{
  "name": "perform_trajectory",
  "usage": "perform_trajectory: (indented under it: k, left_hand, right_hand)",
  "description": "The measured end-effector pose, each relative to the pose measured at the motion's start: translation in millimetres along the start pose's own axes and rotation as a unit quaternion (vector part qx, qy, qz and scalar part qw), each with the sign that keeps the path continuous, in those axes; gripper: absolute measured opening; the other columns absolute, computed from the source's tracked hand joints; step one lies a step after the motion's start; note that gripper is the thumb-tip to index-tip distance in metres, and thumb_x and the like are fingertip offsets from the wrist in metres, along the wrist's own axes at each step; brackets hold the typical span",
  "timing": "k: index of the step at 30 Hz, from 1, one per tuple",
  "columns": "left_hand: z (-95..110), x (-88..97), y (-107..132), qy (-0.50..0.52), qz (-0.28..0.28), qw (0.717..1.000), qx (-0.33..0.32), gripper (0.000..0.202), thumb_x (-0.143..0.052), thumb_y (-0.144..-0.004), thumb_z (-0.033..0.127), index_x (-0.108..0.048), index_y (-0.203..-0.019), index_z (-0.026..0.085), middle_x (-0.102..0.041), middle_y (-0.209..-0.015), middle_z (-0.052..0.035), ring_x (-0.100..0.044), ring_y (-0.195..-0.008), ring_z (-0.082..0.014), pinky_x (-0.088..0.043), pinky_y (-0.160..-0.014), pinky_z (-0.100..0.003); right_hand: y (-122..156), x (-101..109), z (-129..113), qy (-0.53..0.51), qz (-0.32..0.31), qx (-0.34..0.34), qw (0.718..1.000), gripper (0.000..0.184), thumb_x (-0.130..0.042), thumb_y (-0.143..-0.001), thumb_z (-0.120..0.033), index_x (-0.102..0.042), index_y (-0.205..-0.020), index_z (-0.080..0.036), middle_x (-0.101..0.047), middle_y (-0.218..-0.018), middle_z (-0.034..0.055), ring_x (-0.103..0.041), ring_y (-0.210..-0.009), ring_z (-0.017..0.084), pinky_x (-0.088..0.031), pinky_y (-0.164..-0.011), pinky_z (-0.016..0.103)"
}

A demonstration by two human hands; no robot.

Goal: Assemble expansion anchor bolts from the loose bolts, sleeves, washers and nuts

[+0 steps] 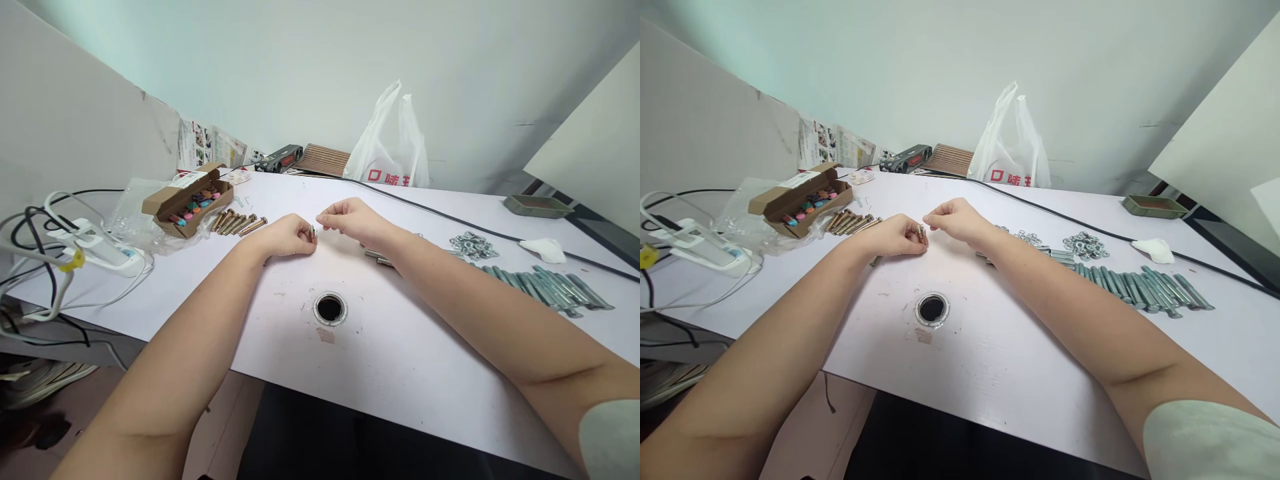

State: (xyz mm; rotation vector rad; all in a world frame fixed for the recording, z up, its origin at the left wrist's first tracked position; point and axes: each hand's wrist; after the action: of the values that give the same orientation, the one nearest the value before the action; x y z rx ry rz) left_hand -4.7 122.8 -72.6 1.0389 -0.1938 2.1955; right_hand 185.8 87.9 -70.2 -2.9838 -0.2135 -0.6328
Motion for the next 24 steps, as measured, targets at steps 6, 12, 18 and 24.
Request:
perform_trajectory:
  k: [6,12,18,24]
  left_hand:
    - [-0.2,-1.2,-1.6,0.007,-0.001,1.0,-0.006,0.02,-0.068,-0.068,0.031,-0.071,-0.081,0.016,-0.055,-0.059,0.0027,-0.045,-0.052,-0.008,-0.034,-0.046,-0.021]
    - [-4.3,3.8,0.9,-0.005,-0.017,1.0,0.004,0.02,-0.069,-0.066,0.028,-0.071,-0.083,0.017,-0.06,-0.062,0.0018,-0.048,-0.054,-0.0082,-0.035,-0.047,-0.02]
    - [-7.5,10.4,2.5,-0.021,-0.009,1.0,0.017,0.02,-0.069,-0.064,0.025,-0.072,-0.082,0.016,-0.059,-0.06,0.0018,-0.048,-0.052,-0.0084,-0.033,-0.045,-0.021]
    - [-4.8,10.2,3.3,-0.005,0.002,1.0,0.022,0.019,-0.072,-0.062,0.022,-0.072,-0.08,0.015,-0.057,-0.057,0.0019,-0.044,-0.049,-0.0076,-0.03,-0.044,-0.021]
  right_hand:
    - [-6.8,3.8,7.2,0.064,-0.02,0.001,0.998,0.032,-0.063,-0.084,-0.043,-0.07,-0.08,-0.012,-0.066,-0.075,0.0048,-0.049,-0.063,0.01,-0.037,-0.061,0.025]
    - [21.2,24.5,-9.5,0.304,-0.21,-0.003,0.929,0.044,-0.074,-0.071,-0.055,-0.069,-0.09,-0.016,-0.067,-0.078,0.0046,-0.053,-0.062,0.014,-0.035,-0.055,0.027]
    - [55.2,4.9,-21.6,0.334,-0.337,0.004,0.88,0.056,-0.07,-0.068,-0.07,-0.064,-0.091,-0.019,-0.068,-0.079,0.0041,-0.056,-0.061,0.015,-0.037,-0.052,0.027]
    - [35.1,2.8,-6.8,0.296,-0.288,0.033,0.91,0.047,-0.058,-0.083,-0.064,-0.058,-0.075,-0.017,-0.058,-0.069,0.002,-0.045,-0.058,0.011,-0.035,-0.053,0.026]
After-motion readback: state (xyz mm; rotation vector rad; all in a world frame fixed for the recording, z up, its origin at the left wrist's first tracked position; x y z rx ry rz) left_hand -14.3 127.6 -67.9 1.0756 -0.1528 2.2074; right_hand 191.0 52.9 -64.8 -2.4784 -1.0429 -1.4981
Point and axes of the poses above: each hand's wrist, its own y-axis away from the middle knuckle, its own x-axis out of the back of the hand, z = x × y
